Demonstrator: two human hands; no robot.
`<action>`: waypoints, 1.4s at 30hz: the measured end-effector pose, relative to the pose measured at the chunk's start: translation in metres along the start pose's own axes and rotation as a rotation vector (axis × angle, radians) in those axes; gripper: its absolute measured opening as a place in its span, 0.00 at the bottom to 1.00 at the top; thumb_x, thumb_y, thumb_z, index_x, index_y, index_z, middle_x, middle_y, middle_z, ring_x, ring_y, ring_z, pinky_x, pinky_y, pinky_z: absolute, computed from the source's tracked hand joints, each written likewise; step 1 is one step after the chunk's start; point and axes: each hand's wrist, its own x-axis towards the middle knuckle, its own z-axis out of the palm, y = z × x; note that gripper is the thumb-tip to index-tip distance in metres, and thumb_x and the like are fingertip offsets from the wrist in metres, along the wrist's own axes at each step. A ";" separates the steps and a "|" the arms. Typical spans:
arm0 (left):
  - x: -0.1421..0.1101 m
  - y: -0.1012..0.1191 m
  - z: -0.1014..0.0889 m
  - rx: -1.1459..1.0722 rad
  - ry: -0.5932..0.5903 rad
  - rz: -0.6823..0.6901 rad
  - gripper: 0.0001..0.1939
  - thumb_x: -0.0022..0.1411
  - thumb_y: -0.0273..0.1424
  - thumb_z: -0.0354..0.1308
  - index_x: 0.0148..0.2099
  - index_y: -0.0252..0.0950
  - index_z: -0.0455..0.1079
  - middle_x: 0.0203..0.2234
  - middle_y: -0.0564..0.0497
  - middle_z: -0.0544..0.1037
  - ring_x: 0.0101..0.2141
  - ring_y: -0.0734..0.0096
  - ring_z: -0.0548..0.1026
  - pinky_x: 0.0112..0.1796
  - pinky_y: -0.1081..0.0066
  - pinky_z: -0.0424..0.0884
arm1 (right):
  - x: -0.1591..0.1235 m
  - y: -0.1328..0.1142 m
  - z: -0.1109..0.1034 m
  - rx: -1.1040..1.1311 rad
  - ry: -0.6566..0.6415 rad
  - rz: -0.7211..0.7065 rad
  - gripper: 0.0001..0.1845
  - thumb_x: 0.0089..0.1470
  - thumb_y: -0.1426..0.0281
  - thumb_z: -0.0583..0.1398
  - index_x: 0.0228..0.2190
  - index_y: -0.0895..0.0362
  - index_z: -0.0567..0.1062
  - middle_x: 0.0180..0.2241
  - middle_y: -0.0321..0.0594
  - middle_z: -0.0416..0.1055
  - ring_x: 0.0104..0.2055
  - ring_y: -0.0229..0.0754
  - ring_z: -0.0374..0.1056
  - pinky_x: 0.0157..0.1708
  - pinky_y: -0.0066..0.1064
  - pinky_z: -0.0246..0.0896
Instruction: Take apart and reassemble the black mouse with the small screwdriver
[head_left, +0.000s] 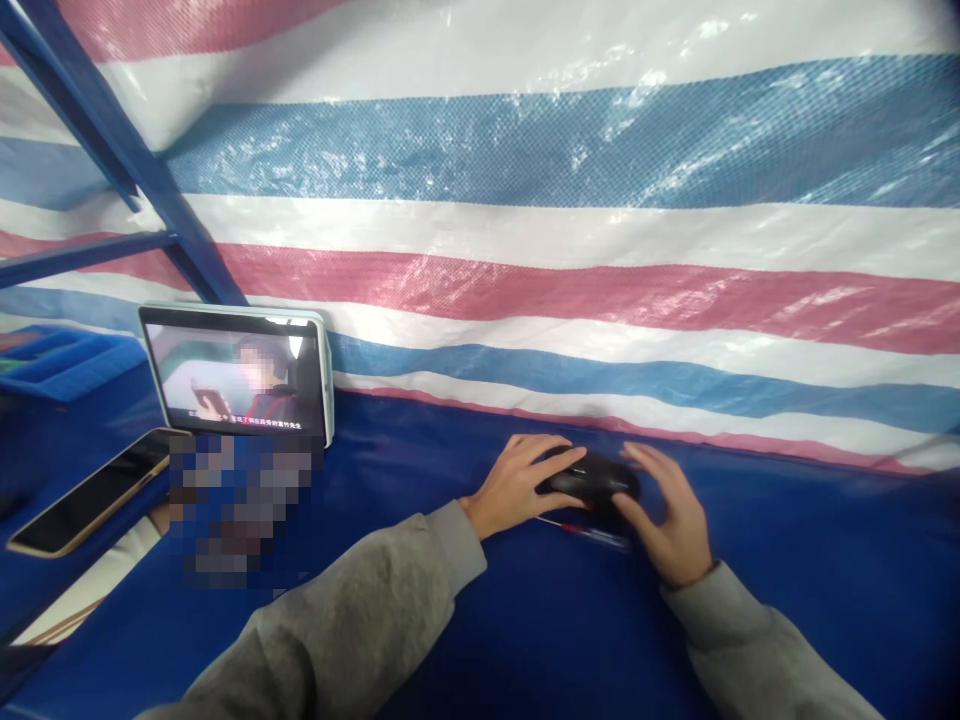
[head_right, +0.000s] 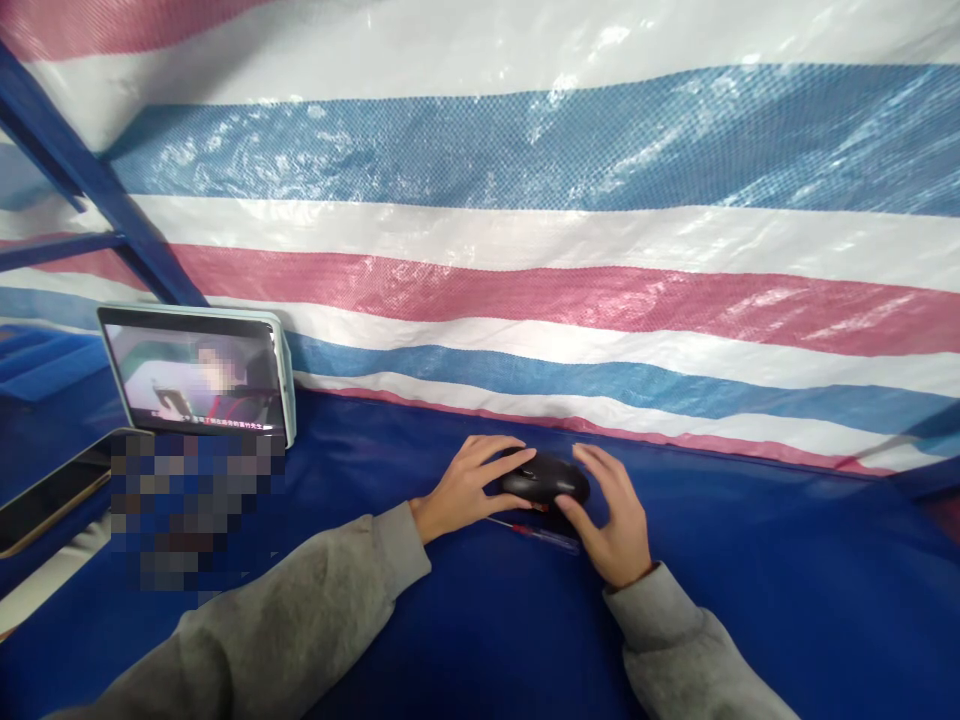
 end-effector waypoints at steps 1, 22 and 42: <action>0.000 0.000 0.000 -0.011 -0.013 0.002 0.29 0.63 0.50 0.57 0.62 0.44 0.65 0.55 0.46 0.72 0.55 0.60 0.70 0.56 0.62 0.63 | 0.001 -0.001 -0.001 -0.049 -0.048 -0.090 0.29 0.56 0.61 0.62 0.57 0.55 0.68 0.54 0.51 0.70 0.55 0.54 0.68 0.53 0.47 0.65; 0.005 -0.004 -0.001 -0.193 -0.366 -0.172 0.45 0.54 0.35 0.66 0.69 0.45 0.49 0.60 0.46 0.67 0.60 0.52 0.63 0.61 0.54 0.54 | -0.007 0.009 0.001 -0.155 -0.198 -0.221 0.24 0.57 0.64 0.61 0.55 0.51 0.70 0.51 0.46 0.72 0.51 0.49 0.70 0.50 0.42 0.67; 0.004 -0.003 0.001 -0.141 -0.330 -0.225 0.44 0.53 0.34 0.68 0.68 0.45 0.52 0.59 0.45 0.67 0.59 0.52 0.64 0.59 0.53 0.58 | -0.012 0.017 0.006 -0.149 -0.292 -0.138 0.22 0.57 0.59 0.60 0.53 0.50 0.73 0.50 0.45 0.72 0.51 0.50 0.71 0.50 0.42 0.69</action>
